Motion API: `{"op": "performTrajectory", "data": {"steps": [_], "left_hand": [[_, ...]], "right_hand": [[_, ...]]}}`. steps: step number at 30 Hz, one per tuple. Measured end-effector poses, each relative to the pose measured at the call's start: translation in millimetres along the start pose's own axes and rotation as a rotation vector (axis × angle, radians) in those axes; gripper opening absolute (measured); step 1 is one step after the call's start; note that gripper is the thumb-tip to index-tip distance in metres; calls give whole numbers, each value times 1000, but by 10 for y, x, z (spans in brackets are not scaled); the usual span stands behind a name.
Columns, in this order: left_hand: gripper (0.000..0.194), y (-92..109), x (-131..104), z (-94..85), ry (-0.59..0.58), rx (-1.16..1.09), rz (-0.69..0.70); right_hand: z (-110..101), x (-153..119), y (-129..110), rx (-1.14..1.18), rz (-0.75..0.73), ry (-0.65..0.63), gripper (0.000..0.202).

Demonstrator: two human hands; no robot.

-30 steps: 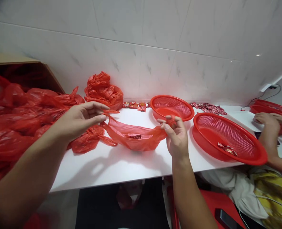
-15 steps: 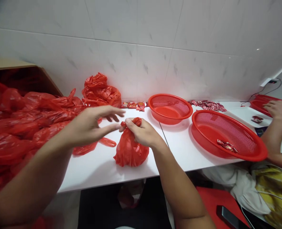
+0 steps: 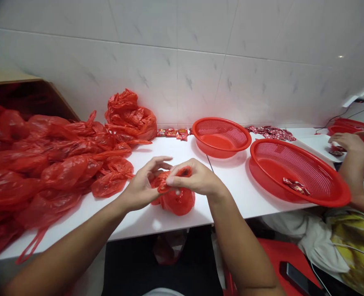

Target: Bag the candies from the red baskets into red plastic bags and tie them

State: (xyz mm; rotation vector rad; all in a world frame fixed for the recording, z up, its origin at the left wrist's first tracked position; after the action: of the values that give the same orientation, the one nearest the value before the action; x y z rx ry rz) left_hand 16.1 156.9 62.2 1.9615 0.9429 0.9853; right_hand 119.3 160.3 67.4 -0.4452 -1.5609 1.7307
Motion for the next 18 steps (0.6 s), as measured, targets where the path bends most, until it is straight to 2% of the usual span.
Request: {"op": "performTrajectory", "data": {"steps": [2,5,8,11,13,15,18], "left_hand": [[52,-60,14,23,-91,16,-65],[57,-164,-2,25,-199,-89,-191],[57,-284,-13,61,-206,-294,-285],[51,-415,-18,188,-195,-497,-344],[43,-475,-34,307,-239,-528,-369],[35,-483,-33,343,-256,-448,-340],[29,-425,-4,147,-148,-161,-225]], "right_hand": [[-21,-57,-52,-99,-29,-9,17],[-117,-119,-146,-367,-163,117,9],[-99,-169,-216,-654,-370,271,21],[33,-181,-175,-798,-523,330,24],[105,-188,-150,-840,-592,352,26],[125,-181,-124,-859,-597,368,29],[6,-146,-24,-911,-429,396,36]]}}
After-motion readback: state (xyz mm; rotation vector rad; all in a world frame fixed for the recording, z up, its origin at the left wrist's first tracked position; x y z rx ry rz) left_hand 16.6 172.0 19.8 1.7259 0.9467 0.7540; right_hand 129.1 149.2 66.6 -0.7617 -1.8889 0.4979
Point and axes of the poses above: each hand's wrist, its own x-axis towards the middle knuckle, its own z-axis out of the palm, y = z × x, the point moved 10 cm from there along x, towards the middle knuckle, and after that the axes turned 13 degrees about x, right-handed, at the moved point
